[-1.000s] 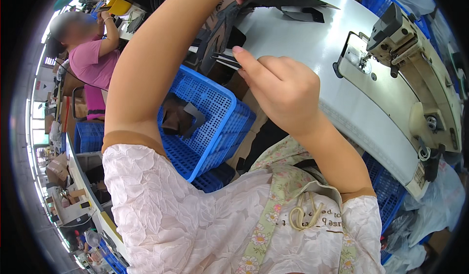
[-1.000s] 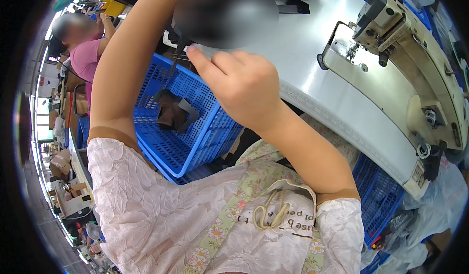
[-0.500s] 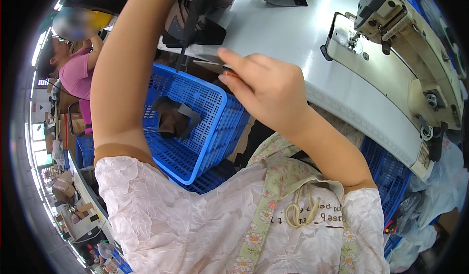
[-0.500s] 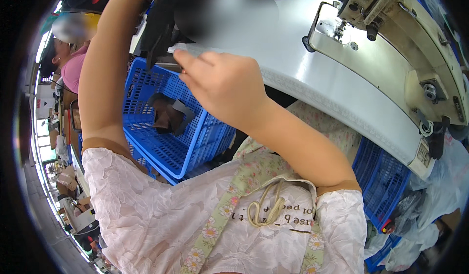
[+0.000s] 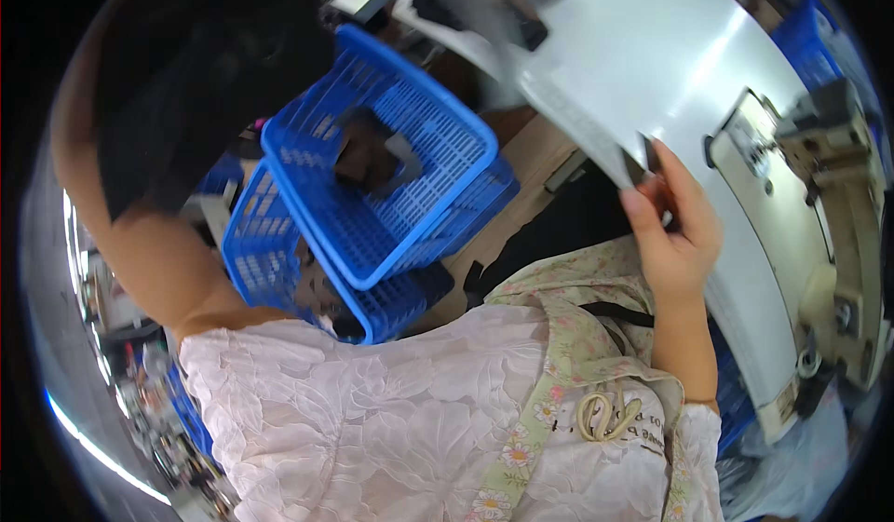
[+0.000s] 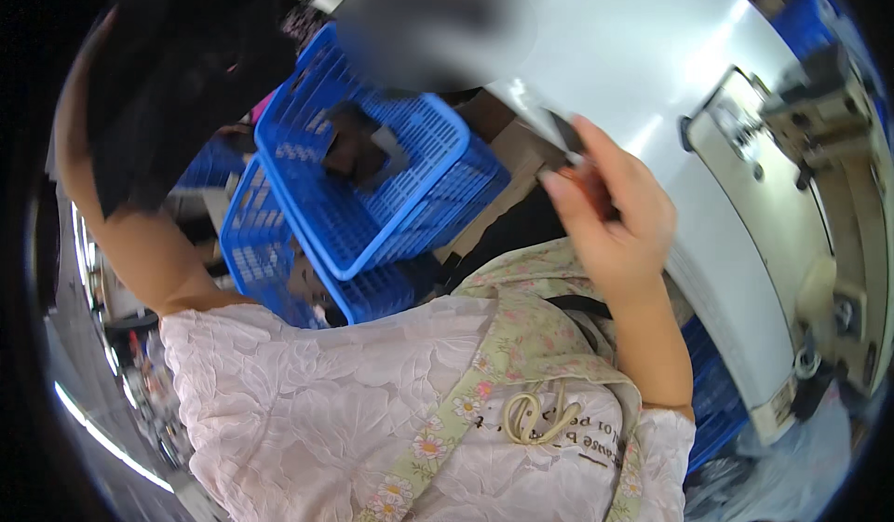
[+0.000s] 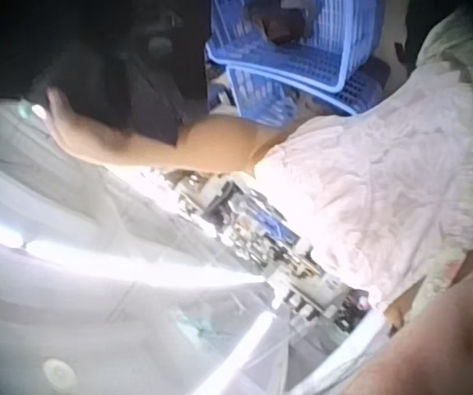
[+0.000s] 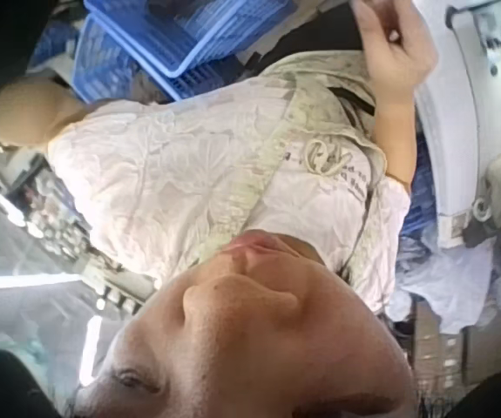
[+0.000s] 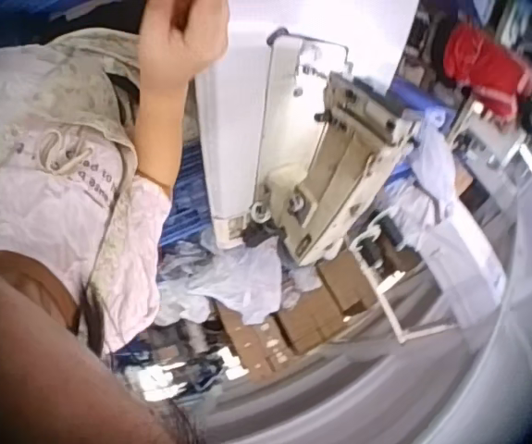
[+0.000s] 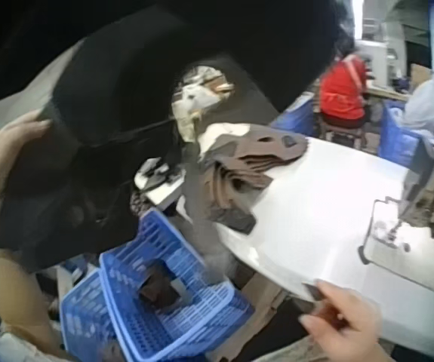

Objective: The person trims threads from shoe upper pieces using thread snips and drops them into a basket, then aligns leather shoe components and stitches them together using a sewing machine.

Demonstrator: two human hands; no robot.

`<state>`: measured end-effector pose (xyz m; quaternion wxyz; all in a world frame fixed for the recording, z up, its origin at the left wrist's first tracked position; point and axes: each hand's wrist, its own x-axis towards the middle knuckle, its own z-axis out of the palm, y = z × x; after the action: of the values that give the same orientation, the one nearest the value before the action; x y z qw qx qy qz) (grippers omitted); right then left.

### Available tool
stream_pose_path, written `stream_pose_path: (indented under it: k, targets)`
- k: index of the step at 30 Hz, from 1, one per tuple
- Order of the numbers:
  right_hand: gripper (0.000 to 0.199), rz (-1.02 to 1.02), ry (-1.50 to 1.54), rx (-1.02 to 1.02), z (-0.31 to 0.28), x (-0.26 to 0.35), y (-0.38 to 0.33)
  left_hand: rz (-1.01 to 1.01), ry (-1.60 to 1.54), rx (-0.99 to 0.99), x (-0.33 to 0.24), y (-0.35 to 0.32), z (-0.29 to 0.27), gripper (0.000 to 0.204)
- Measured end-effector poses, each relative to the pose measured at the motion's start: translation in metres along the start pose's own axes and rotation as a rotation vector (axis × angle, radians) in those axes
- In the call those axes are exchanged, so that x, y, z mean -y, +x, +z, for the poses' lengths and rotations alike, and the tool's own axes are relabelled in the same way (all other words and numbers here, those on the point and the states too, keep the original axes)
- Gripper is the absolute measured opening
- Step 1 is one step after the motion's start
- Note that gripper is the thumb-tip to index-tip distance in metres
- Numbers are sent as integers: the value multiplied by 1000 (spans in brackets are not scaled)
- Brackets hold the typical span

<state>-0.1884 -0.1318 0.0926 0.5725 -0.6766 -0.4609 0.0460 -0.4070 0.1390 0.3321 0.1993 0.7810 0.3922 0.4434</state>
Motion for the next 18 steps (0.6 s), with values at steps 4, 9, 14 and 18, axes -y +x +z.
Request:
stream_pose_path:
  k: [4, 9, 14, 18]
  targets:
    - [45, 181, 164, 11, 0, -29, -26, -731, 26, -331, 42, -37, -97, 46]
    - [44, 192, 190, 112, 11, -33, -37, -324, 877, -162, 200, -114, -284, 53]
    - [44, 157, 106, 62, 3, -34, -39, -574, 1430, -35, 328, -239, -133, 23]
    - [44, 153, 37, 48, -10, -38, -41, -718, 1323, 348, 417, -376, -49, 31]
